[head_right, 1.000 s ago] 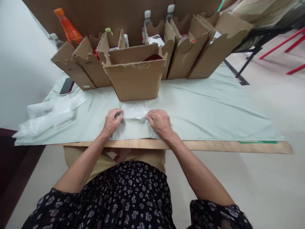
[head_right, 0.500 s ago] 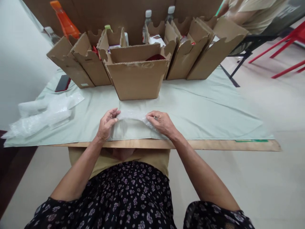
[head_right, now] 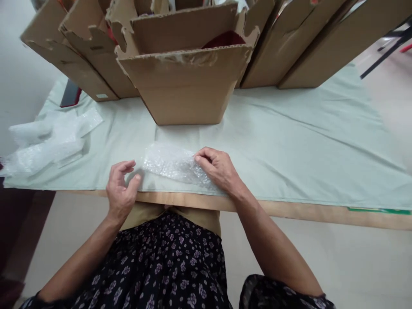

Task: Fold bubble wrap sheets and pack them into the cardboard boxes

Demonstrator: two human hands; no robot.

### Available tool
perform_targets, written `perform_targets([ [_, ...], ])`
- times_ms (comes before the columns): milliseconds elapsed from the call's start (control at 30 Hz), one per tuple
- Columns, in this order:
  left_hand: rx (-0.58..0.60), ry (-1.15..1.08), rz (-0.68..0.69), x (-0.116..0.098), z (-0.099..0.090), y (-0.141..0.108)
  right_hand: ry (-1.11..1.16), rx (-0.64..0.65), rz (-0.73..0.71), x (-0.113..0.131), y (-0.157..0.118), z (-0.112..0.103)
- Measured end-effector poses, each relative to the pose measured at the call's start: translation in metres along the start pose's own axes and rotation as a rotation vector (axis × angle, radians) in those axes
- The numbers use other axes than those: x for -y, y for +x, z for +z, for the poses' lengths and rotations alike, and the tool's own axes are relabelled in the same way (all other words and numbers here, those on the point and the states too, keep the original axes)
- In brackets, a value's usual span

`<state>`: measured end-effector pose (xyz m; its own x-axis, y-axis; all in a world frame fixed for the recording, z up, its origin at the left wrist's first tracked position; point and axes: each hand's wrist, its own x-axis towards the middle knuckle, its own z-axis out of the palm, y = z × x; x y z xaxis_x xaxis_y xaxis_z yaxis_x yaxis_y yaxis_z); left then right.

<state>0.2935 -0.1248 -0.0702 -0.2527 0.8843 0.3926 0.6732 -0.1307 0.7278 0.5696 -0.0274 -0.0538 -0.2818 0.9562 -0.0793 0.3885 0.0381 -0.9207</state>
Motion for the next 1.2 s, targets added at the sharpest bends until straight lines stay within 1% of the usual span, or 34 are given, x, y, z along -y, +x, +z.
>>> perform_targets([
  [67, -0.029, 0.101, 0.122, -0.006, 0.001, 0.003, 0.030, 0.047, -0.015, 0.001, 0.002, -0.005],
  [100, -0.034, 0.131, 0.161, -0.008, 0.003, 0.008, 0.043, 0.081, -0.024, 0.002, 0.002, -0.008],
  [167, 0.002, 0.142, 0.183, -0.012, 0.006, 0.025, 0.065, 0.161, -0.035, 0.006, 0.004, -0.016],
  [200, 0.057, 0.126, 0.167, -0.014, 0.008, 0.035, 0.076, 0.208, -0.034, 0.009, 0.006, -0.020],
  [233, 0.140, 0.096, 0.134, -0.016, 0.009, 0.044, 0.092, 0.253, -0.030, 0.010, 0.008, -0.025],
  [300, 0.344, 0.003, 0.019, -0.021, 0.012, 0.060, 0.154, 0.322, -0.002, 0.010, 0.013, -0.034],
  [333, 0.424, -0.048, -0.054, -0.024, 0.014, 0.066, 0.207, 0.327, 0.021, 0.008, 0.016, -0.038],
  [367, 0.467, -0.094, -0.131, -0.026, 0.016, 0.070, 0.275, 0.306, 0.047, 0.004, 0.019, -0.043],
  [400, 0.469, -0.135, -0.201, -0.028, 0.018, 0.072, 0.351, 0.260, 0.073, -0.001, 0.021, -0.048],
  [467, 0.398, -0.194, -0.309, -0.028, 0.025, 0.074, 0.491, 0.159, 0.123, -0.014, 0.024, -0.059],
  [533, 0.328, -0.237, -0.370, -0.026, 0.031, 0.075, 0.563, 0.109, 0.139, -0.025, 0.024, -0.069],
  [567, 0.309, -0.251, -0.387, -0.025, 0.034, 0.075, 0.558, 0.103, 0.131, -0.030, 0.023, -0.073],
  [633, 0.294, -0.251, -0.405, -0.023, 0.036, 0.077, 0.468, 0.110, 0.090, -0.036, 0.020, -0.076],
  [700, 0.310, -0.215, -0.406, -0.022, 0.034, 0.077, 0.314, 0.097, 0.036, -0.037, 0.018, -0.073],
  [767, 0.344, -0.130, -0.375, -0.023, 0.030, 0.076, 0.135, 0.026, -0.009, -0.037, 0.017, -0.062],
  [833, 0.356, -0.007, -0.315, -0.023, 0.027, 0.075, -0.053, -0.085, -0.043, -0.035, 0.016, -0.049],
  [900, 0.347, 0.106, -0.251, -0.021, 0.027, 0.074, -0.218, -0.157, -0.053, -0.033, 0.015, -0.039],
  [967, 0.352, 0.199, -0.203, -0.018, 0.030, 0.074, -0.328, -0.178, -0.040, -0.033, 0.014, -0.033],
  [1067, 0.369, 0.333, -0.147, -0.009, 0.036, 0.074, -0.445, -0.213, -0.009, -0.037, 0.014, -0.038],
  [1133, 0.311, 0.407, -0.070, -0.003, 0.035, 0.073, -0.533, -0.290, -0.034, -0.042, 0.012, -0.045],
  [1200, 0.205, 0.459, 0.055, 0.000, 0.032, 0.071, -0.631, -0.417, -0.115, -0.043, 0.008, -0.049],
])
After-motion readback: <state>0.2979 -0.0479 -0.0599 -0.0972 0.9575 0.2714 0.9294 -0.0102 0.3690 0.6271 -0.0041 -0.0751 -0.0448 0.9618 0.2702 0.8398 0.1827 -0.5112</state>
